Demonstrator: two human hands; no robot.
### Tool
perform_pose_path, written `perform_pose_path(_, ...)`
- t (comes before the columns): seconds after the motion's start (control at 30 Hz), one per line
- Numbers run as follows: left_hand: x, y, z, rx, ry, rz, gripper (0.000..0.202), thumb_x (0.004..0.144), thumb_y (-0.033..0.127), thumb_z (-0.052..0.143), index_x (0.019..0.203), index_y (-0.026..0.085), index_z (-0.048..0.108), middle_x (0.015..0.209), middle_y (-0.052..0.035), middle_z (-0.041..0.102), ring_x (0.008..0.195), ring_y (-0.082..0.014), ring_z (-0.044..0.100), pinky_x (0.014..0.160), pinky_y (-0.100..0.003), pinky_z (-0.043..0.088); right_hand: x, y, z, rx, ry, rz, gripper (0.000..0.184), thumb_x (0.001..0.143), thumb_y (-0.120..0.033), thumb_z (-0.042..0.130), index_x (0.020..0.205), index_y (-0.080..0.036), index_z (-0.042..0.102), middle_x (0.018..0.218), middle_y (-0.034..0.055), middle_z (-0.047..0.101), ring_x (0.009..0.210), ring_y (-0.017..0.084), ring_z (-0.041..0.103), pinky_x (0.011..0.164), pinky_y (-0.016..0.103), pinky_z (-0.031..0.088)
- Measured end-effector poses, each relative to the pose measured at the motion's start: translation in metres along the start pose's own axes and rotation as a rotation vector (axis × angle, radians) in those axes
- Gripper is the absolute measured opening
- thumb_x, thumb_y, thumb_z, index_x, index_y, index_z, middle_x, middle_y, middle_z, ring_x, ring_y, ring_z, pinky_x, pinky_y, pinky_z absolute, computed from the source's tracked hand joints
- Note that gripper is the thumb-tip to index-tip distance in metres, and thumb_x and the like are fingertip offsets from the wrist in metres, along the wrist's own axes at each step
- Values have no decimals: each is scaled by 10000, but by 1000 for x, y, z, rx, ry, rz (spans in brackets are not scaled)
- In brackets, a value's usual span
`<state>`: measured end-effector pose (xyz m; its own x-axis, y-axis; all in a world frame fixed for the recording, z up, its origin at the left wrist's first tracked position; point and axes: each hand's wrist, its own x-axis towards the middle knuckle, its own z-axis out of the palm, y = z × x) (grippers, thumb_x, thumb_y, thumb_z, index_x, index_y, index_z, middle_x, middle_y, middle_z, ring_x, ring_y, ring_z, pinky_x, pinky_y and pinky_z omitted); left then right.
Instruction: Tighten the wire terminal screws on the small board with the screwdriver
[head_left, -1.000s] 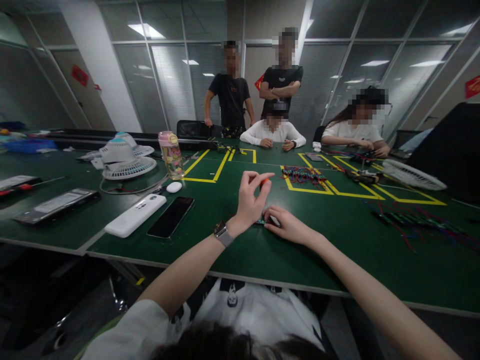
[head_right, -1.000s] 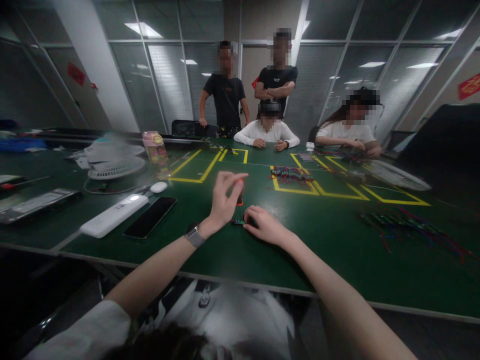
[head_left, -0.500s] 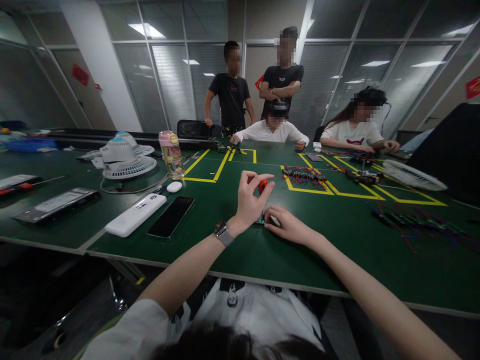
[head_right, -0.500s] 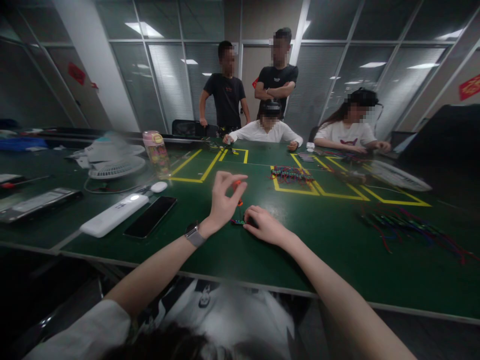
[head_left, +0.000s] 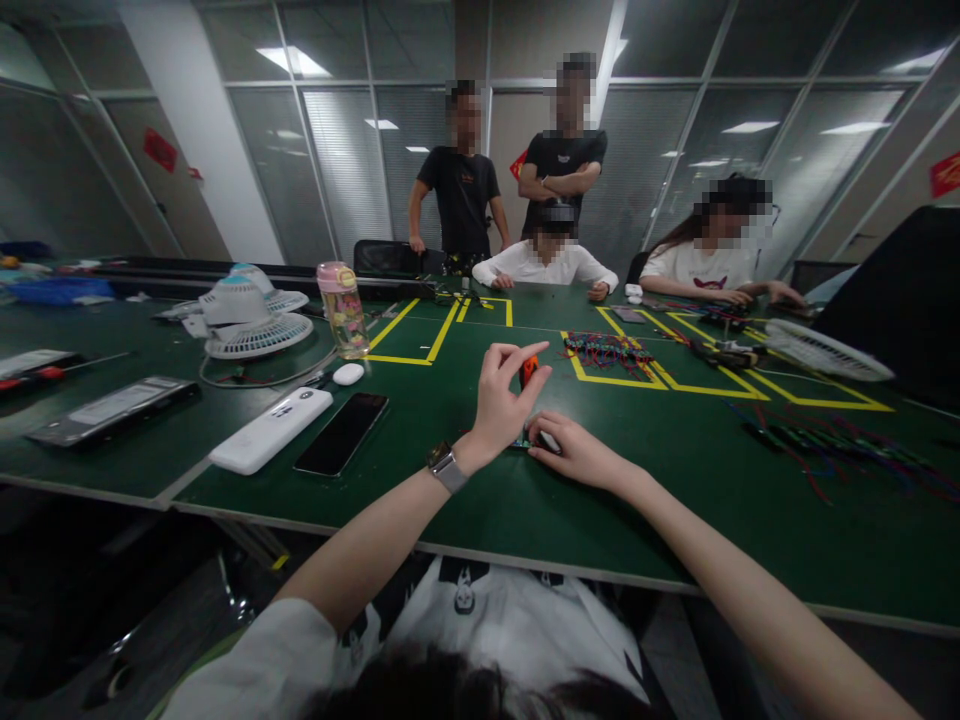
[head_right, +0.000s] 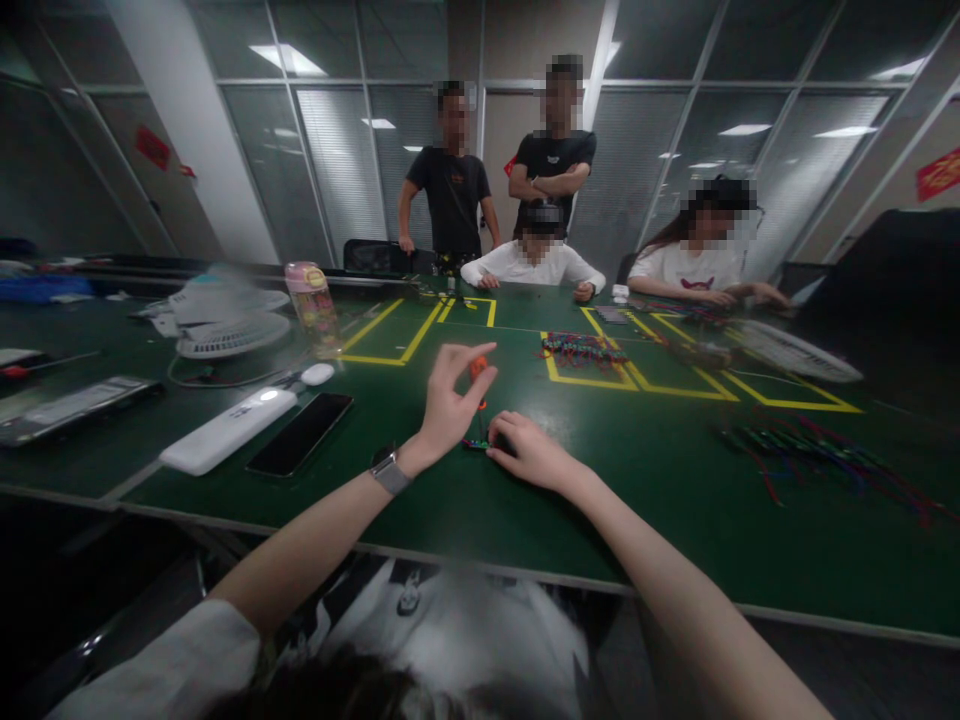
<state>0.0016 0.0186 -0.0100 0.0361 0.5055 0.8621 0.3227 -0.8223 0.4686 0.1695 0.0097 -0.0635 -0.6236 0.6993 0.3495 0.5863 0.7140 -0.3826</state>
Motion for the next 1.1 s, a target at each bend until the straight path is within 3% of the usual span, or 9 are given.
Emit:
perform_pose_path(0.23,1,-2,-1,-115,-100,1,339,994,245,369,1271,223,563,1130,-70,643,1055,-178,585,943,-330,452,0,0,-1,-6,-9,-3,39,869,-170,587,881,-201,566,952,66,603,910,222,569,842,368,482)
perform_pose_path(0.33,1,-2,0,-85,-94,-3,321,973,253,438,1266,215,562,1051,-62,672,973,-182,603,899,-332,464,0,-1,-1,-1,-6,-1,38,867,-169,587,878,-199,565,956,69,604,908,223,569,842,372,482)
perform_pose_path(0.53,1,0,-1,25,-20,8,347,881,298,625,1218,219,595,893,-24,574,843,-162,535,822,-299,459,0,-2,-1,-8,-6,2,43,869,-174,588,899,-196,567,976,74,602,914,227,568,843,378,481)
perform_pose_path(0.77,0,0,-3,-130,-53,13,318,996,231,365,1225,185,582,1080,-76,630,1014,-174,572,914,-316,442,0,0,-1,-15,-16,-1,40,868,-170,590,882,-194,563,962,71,601,915,223,565,844,368,478)
perform_pose_path(0.97,0,0,-1,-39,0,26,228,944,257,514,1123,199,643,921,-44,634,877,-168,568,845,-307,450,0,0,0,-10,-14,1,31,872,-175,587,881,-190,561,964,77,605,911,225,564,843,372,478)
perform_pose_path(1.1,0,1,-2,-25,2,31,233,941,257,511,1108,200,663,962,-56,583,922,-171,555,853,-298,451,0,-1,0,-6,-7,-5,31,871,-175,586,884,-193,564,957,76,608,901,226,565,835,372,479)
